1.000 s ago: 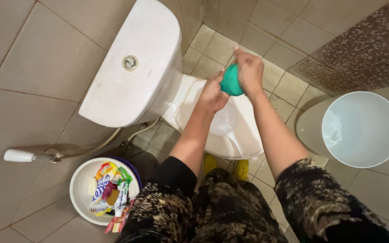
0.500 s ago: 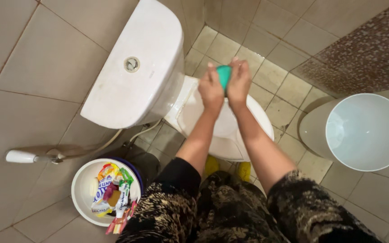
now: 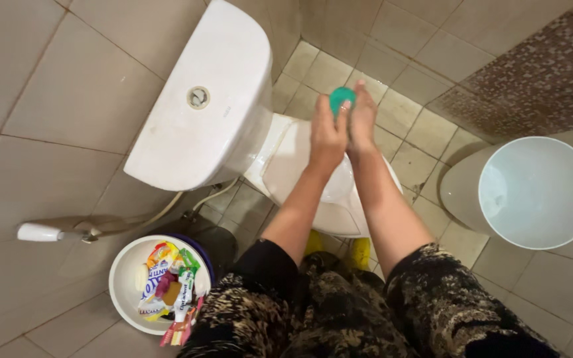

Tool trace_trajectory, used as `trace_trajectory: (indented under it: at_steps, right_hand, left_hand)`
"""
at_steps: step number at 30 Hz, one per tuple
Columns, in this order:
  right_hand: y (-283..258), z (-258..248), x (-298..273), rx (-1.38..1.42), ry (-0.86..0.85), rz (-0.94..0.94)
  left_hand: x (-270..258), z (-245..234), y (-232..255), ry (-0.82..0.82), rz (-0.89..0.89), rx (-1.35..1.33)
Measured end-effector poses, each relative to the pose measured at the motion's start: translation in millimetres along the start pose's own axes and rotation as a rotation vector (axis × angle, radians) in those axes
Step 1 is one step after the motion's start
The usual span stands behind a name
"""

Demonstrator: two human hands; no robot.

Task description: The person cleans a plastic ball, a bar of soap, several toothbrushes, and a tube of toothpaste by rinsing them with water from a scoop over a toilet, then places them into wall-mounted storage or a bucket.

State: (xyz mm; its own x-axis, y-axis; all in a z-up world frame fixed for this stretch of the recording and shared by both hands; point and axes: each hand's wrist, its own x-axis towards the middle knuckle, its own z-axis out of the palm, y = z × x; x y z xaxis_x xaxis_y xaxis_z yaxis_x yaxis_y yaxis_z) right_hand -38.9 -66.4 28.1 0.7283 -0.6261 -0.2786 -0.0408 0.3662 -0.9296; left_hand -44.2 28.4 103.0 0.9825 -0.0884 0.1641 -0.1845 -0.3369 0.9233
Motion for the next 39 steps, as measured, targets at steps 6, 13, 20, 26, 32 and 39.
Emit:
trace_trajectory:
  at_steps: [6, 13, 20, 26, 32, 39]
  right_hand:
    - [-39, 25, -65, -0.240, -0.132, -0.671]
    - [-113, 23, -34, -0.174, 0.011, 0.026]
    - [-170, 36, -129, -0.458, -0.217, -0.958]
    - [-216, 35, -84, 0.048, -0.097, -0.080]
    - [-218, 24, -174, -0.230, -0.412, -0.875]
    - [-252, 13, -147, 0.019, -0.224, -0.066]
  left_hand:
    - [40, -16, 10, 0.056, -0.370, -0.141]
    - [-4, -12, 57, 0.042, -0.160, -0.234]
    - [43, -54, 80, 0.030, -0.400, -0.601]
    - [-20, -53, 133, -0.021, 0.185, -0.325]
    - [3, -94, 164, -0.015, -0.283, -0.592]
    - [-47, -71, 179, 0.107, 0.042, -0.149]
